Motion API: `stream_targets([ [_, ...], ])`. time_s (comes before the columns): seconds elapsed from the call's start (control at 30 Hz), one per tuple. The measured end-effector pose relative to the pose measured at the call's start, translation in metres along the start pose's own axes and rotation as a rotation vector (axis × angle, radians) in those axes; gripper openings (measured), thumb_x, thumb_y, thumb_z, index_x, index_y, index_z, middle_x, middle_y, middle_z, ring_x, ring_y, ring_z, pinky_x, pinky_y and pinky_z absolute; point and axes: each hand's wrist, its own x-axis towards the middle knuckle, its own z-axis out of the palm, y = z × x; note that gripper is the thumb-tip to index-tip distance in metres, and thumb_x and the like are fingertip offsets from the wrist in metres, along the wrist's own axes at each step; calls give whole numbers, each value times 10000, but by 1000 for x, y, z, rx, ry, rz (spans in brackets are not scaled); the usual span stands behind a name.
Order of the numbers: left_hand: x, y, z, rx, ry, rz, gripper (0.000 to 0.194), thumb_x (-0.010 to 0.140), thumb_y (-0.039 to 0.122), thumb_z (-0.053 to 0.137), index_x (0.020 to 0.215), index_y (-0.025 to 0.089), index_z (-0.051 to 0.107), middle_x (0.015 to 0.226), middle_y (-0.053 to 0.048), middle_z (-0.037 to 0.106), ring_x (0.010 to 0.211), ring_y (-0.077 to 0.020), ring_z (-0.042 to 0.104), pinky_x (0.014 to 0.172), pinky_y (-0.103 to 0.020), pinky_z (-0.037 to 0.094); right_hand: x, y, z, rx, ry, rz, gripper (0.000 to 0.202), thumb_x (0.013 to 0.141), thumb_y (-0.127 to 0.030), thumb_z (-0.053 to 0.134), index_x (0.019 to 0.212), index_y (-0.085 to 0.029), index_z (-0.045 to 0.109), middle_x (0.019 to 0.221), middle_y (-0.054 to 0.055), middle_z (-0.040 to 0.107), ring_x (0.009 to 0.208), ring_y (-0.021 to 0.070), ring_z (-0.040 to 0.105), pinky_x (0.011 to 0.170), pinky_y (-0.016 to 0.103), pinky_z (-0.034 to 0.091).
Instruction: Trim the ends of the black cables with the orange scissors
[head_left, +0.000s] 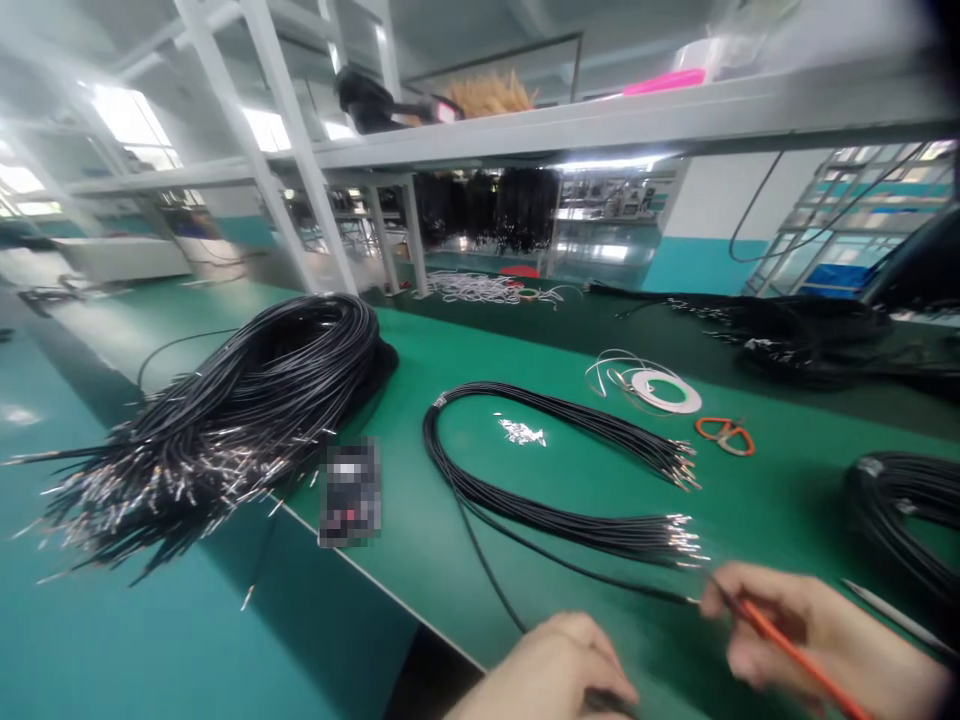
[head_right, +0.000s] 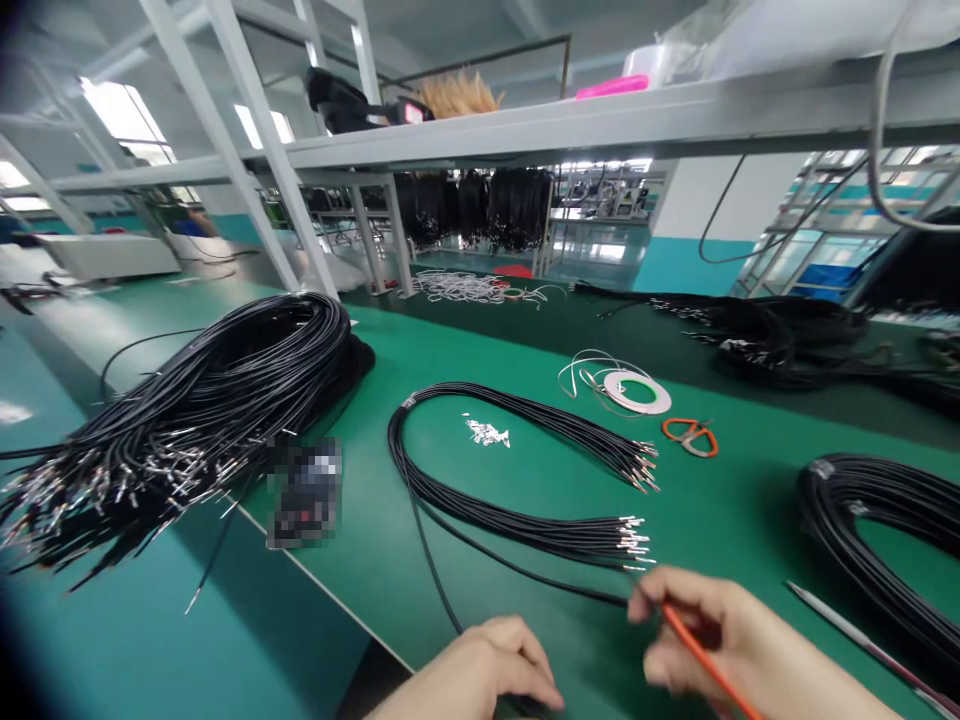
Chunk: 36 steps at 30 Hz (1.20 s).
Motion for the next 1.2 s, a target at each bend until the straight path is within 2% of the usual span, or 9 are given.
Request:
stream_targets([
  [0.07,10,4,-4,14,37,-20,236,876,296,625,1096,234,683,1048,-25,640,960,-170,585,875,-266,459,12,-1,-6,45,68,64,366,693,-453,737,953,-212,645,568,-19,628,422,111,492,385,190,395],
  [0.2,51,8,9,268,184,-91,206,876,261,609,1064,190,653,1035,-59,620,980,-231,533,891,-366,458,25,1,2,85,385,43,489,697,-555,702,1023,-203,612,591,-11,628,454,122,484,404,204,392],
  [0.33,82,9,22,500,99,-119,115,896,186,533,917,122,627,933,-106,613,903,-274,544,805,-423,479,27,11,4,100,524,74,536,653,-601,713,1013,-216,617,668,15,673,571,176,595,479,230,465],
  [0.47,90,14,11,310,103,-101,159,909,117,436,968,130,582,935,-103,631,836,-235,582,752,-363,482,28,10,-7,204,617,117,576,619,-622,737,1009,-218,608,892,85,724,766,260,691,506,245,505],
  [0.6,101,19,-6,-123,204,-108,161,900,173,463,1027,189,560,905,-51,650,799,-190,606,734,-321,473,23,-12,-5,454,565,107,529,646,-511,798,1027,-215,582,808,58,720,593,174,639,419,194,436],
  [0.67,109,16,-9,-371,141,-136,112,876,197,514,967,182,578,847,-35,638,737,-166,605,669,-286,475,21,-23,2,537,516,119,505,658,-431,827,1028,-207,565,653,10,682,490,119,570,396,165,387],
  [0.8,120,6,-8,-759,-14,-211,190,826,299,634,902,128,600,748,-26,621,593,-114,579,560,-231,461,20,-33,15,632,451,95,461,682,-365,835,1011,-208,552,672,-14,675,512,95,571,468,169,440],
  [0.93,120,2,-12,-847,8,-255,269,780,344,707,856,105,609,687,-21,622,600,-112,592,575,-226,469,19,-35,20,695,428,88,417,715,-351,818,1002,-217,548,673,-30,664,558,104,606,501,174,456],
  [1.2,120,-1,-15,-880,-28,-286,328,717,365,771,841,100,624,687,-21,631,634,-122,606,590,-239,483,18,-42,26,686,450,15,452,627,-310,870,967,-210,589,745,-7,705,537,98,589,523,195,470],
])
